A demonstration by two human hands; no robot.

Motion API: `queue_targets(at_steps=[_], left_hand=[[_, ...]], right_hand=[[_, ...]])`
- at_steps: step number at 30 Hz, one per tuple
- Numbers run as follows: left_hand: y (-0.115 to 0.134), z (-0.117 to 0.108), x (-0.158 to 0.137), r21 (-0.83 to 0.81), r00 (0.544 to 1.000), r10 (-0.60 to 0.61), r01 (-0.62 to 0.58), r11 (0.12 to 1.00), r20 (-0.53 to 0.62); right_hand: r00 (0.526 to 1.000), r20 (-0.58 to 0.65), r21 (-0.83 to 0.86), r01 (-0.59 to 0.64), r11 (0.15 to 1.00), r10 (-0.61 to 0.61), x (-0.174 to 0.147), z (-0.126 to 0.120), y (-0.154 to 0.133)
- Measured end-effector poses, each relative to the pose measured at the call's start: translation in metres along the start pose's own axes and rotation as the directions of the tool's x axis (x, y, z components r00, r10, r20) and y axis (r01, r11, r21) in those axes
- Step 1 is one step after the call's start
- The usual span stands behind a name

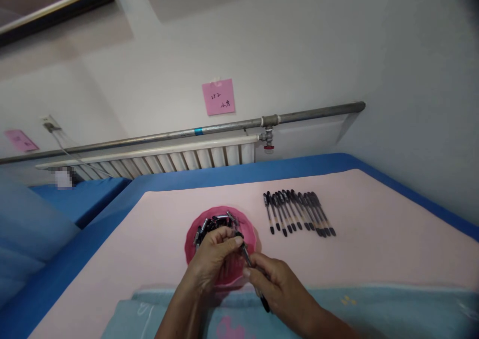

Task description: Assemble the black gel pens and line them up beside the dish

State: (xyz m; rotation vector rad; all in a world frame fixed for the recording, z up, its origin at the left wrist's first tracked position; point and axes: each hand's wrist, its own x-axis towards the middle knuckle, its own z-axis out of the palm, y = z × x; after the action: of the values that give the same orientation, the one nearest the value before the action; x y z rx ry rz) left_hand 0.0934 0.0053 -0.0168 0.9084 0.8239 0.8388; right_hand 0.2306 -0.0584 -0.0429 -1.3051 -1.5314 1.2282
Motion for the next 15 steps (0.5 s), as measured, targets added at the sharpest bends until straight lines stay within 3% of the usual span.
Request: queue_targets(at_steps=[5,8,10,12,15], left_hand=[[-0.001,0.0,0.0,0.062,1.0,0.01,-0.011,0.998,0.024],[0.004,-0.015,0.005,0.159,0.993,0.071,-0.055,0.986,-0.095],[0.01,-0.033,0.008,0.237,0.945,0.188,-0.124,0.963,-0.268],[0.017,-0.052,0.01,0.326,0.868,0.291,-0.161,0.932,-0.403],[0.025,-0.072,0.01,0.441,0.795,0.355,-0.124,0.889,-0.492]], right_hand=[[0.999,-0.043,-0.059,0.029,0.998,-0.032,0.004,-0.006,0.002],[0.993,-0.117,-0.015,-0.002,1.0,0.0,0.009,-0.015,0.001],[0.99,-0.139,0.026,-0.031,0.999,0.034,0.012,-0.019,0.001],[0.989,-0.135,0.045,-0.049,0.998,0.055,0.013,-0.021,0.003],[0.991,-0.112,0.051,-0.069,0.996,0.074,0.015,-0.019,0.008]])
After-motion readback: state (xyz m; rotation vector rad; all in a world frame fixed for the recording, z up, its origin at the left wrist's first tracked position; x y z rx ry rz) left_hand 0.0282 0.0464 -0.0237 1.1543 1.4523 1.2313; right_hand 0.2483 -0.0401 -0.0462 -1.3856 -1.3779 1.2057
